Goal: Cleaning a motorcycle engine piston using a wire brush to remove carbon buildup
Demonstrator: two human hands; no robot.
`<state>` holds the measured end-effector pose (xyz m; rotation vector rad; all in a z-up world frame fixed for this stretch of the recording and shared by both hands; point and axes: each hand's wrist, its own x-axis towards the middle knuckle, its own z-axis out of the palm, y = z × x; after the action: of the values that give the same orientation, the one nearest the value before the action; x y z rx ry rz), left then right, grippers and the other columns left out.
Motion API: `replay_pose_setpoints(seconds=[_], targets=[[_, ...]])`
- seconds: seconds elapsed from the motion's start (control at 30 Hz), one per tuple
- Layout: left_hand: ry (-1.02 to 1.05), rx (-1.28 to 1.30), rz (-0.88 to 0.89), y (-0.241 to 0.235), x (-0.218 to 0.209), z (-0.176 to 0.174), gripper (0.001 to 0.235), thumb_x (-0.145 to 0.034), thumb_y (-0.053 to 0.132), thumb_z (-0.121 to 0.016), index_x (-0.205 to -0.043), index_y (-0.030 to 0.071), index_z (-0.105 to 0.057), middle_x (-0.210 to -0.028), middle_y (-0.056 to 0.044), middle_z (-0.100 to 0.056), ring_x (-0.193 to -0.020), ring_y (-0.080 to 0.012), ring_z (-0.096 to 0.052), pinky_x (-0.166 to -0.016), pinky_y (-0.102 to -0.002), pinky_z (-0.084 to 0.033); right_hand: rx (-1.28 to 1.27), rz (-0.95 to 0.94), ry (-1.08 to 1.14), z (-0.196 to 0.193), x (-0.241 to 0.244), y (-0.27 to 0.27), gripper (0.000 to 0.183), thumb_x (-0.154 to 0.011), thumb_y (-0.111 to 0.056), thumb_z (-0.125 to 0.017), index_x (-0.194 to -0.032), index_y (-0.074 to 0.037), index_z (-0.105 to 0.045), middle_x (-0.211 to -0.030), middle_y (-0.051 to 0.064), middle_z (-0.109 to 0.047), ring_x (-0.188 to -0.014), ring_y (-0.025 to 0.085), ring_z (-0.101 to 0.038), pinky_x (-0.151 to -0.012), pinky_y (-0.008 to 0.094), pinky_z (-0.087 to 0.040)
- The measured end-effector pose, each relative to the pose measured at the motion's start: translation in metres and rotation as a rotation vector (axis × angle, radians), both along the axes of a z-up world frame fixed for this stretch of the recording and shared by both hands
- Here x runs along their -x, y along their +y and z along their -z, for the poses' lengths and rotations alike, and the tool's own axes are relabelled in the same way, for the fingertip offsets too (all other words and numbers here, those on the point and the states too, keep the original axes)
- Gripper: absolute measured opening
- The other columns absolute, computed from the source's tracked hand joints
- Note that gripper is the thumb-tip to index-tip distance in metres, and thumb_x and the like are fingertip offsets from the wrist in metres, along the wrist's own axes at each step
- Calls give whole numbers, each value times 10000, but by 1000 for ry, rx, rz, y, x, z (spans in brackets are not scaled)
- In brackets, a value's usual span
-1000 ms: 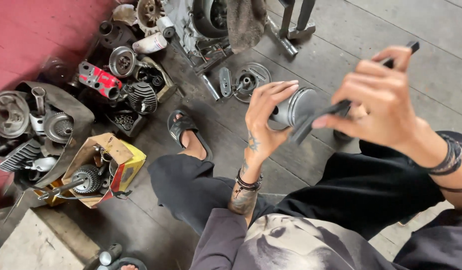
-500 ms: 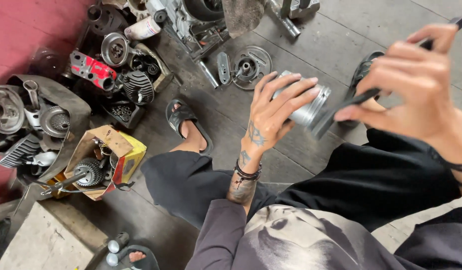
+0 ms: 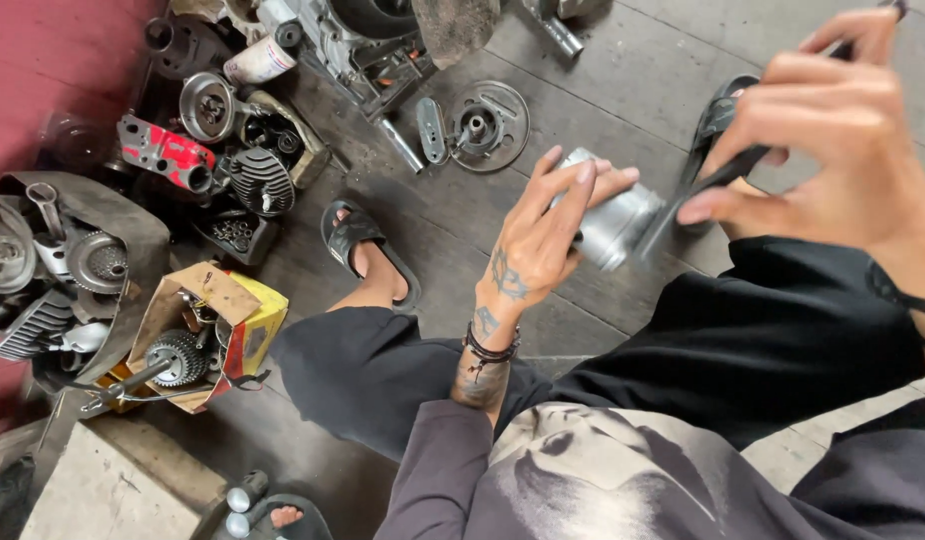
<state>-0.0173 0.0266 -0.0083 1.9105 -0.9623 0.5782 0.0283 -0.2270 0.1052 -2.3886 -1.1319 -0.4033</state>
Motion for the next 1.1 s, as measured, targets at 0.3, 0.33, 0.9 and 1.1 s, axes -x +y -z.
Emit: replay_pose_setpoints(seconds=[0.3, 0.33, 0.9, 1.1], targets=[[194, 201, 99, -4, 3, 1, 1058, -946, 21, -601, -1686, 167, 141, -1538, -135, -569, -1407, -349, -599, -1299, -618, -418, -126, 41, 378, 28, -20, -19, 339, -850, -338, -823, -773, -73, -626, -666, 4, -510, -624, 141, -424, -1030, 373, -275], [208, 201, 116, -4, 6, -3, 1058, -946, 21, -601, -1686, 167, 141, -1538, -135, -569, -1407, -349, -599, -1299, -618, -418, -128, 60, 389, 28, -26, -14, 339, -850, -338, -823, -773, -73, -626, -666, 4, -510, -624, 141, -424, -1030, 373, -275], [592, 1319, 240, 16, -20, 22, 675, -988, 238, -699, -1585, 156, -396, -1548, -188, -504, -1447, -347, -491, -1322, -574, -331, -485, 67, -135, -11, -66, 145, 379, -797, -58, -879, -887, -121, -517, -839, 6, -602, -638, 202, -596, -502, 374, -395], [799, 1389, 234, -6, -24, 26, 680, -951, 278, -702, -1558, 143, -428, -1530, -194, -520, -1423, -360, -507, -1271, -573, -364, -378, 228, -72, 91, -145, 182, 364, -572, 82, -624, -791, -190, -524, -654, -14, -604, -636, 248, -581, -449, 433, -383]])
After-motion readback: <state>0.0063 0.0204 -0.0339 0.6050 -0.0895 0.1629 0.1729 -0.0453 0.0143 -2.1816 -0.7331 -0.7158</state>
